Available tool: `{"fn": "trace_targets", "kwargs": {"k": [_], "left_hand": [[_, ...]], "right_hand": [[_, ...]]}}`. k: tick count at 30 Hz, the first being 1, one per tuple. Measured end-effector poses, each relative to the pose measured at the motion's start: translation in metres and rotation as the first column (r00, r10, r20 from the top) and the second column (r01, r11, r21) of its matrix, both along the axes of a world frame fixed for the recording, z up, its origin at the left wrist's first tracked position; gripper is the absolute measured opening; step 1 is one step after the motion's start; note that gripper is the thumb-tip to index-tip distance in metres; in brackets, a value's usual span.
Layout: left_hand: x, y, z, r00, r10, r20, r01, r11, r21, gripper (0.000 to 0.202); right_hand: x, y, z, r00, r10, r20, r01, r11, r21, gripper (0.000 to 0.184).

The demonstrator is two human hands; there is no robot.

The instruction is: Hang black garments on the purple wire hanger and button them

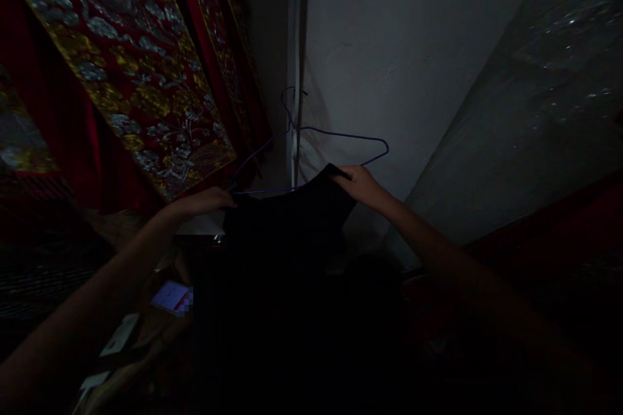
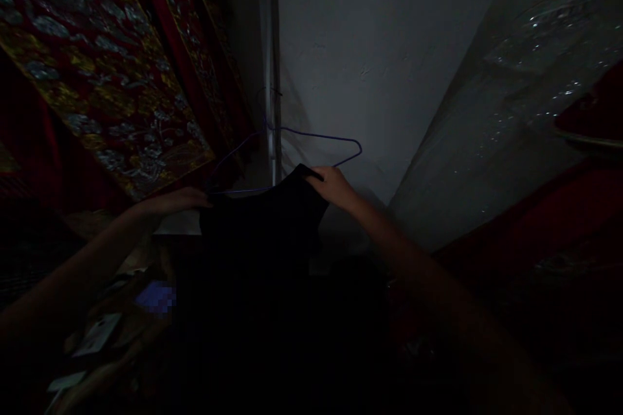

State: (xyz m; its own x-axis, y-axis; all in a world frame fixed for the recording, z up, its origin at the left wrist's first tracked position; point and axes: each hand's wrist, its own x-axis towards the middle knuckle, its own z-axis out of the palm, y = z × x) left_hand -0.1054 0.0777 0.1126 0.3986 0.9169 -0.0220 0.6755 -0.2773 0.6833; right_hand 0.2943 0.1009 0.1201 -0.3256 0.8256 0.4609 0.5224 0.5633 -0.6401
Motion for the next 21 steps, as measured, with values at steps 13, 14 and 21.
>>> {"fn": "trace_targets", "kwargs": {"k": [13,14,21], "left_hand": [[0.06,0.018,0.055,0.993,0.056,-0.103,0.021,0.777,0.629,0.042],[0.059,0.019,0.056,0.991,0.044,-0.13,0.046,0.786,0.617,0.039],[0.039,0.019,0.073,0.98,0.108,-0.166,0.013,0.801,0.599,0.038]], "right_hand": [[0.008,0.013,-0.022,0.959,-0.14,-0.248,0.194,0.958,0.209,0.032],[0.015,0.019,-0.02,0.931,-0.195,-0.308,0.273,0.933,0.234,0.042],[0.061,0.054,0.015,0.94,-0.189,-0.285,0.193,0.981,-0.014,0.016]]}}
